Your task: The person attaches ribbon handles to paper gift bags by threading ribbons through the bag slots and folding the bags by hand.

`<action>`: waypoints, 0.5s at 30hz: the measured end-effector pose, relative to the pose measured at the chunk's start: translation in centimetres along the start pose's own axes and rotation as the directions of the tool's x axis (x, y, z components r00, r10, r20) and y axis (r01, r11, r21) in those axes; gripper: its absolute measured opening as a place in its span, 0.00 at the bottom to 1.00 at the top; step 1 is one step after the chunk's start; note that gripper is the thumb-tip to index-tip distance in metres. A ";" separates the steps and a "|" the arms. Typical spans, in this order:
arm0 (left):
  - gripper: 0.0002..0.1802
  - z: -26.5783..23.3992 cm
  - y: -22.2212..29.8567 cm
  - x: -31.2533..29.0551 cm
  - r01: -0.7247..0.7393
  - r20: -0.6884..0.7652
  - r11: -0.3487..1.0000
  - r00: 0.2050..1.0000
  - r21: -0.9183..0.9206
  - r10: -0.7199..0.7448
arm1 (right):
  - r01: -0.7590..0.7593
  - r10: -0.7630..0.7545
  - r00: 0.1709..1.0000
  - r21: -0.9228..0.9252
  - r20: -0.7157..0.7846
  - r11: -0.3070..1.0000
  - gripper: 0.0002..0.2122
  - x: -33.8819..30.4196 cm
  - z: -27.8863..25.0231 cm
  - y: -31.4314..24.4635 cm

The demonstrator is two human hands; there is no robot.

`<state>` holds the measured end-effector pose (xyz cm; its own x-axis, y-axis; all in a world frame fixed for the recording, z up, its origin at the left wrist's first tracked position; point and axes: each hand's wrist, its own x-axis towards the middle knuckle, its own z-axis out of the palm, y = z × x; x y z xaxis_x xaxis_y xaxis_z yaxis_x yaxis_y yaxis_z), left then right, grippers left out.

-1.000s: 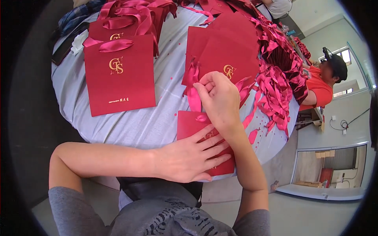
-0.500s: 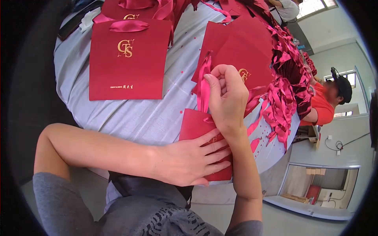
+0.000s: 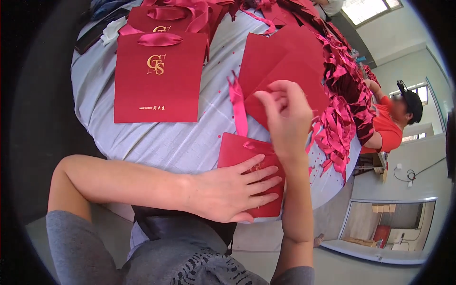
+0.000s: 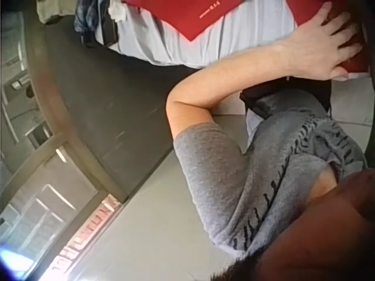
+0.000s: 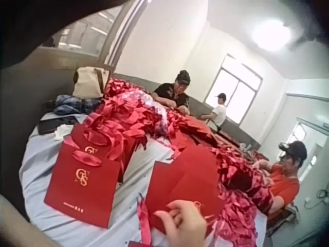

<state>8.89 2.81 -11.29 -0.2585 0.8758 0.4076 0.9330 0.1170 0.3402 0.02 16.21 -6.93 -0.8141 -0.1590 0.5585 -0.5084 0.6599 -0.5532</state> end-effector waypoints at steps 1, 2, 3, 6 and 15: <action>0.33 -0.1 0.0 -0.1 0.007 0.001 1.000 1.000 -0.009 -0.007 | -0.035 0.037 0.999 0.039 -0.040 0.999 0.06 0.0 -1.2 -0.5; 0.32 -0.1 0.0 -0.1 0.007 -0.002 1.000 1.000 -0.012 -0.007 | -0.195 0.207 0.977 0.193 -0.047 0.962 0.03 -0.4 -2.5 -1.2; 0.32 -0.2 -0.1 -0.1 -0.008 -0.005 1.000 1.000 -0.008 0.008 | -0.092 0.115 0.983 0.158 -0.140 0.983 0.03 -0.7 -3.1 -0.6; 0.32 -0.3 -0.1 -0.2 -0.001 -0.010 1.000 1.000 -0.001 0.001 | -0.220 0.221 0.975 -0.177 -0.015 0.959 0.07 -2.8 -7.3 -0.7; 0.32 -0.4 0.1 -0.4 0.013 -0.037 0.999 0.999 0.048 -0.012 | -0.372 0.408 0.897 -0.206 0.172 0.905 0.11 -6.8 -7.3 -0.1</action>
<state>9.01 2.27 -11.06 -0.2782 0.8566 0.4344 0.9404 0.1510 0.3046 7.64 22.65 -6.16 -0.9856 0.0000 0.1692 -0.0997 0.8079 -0.5808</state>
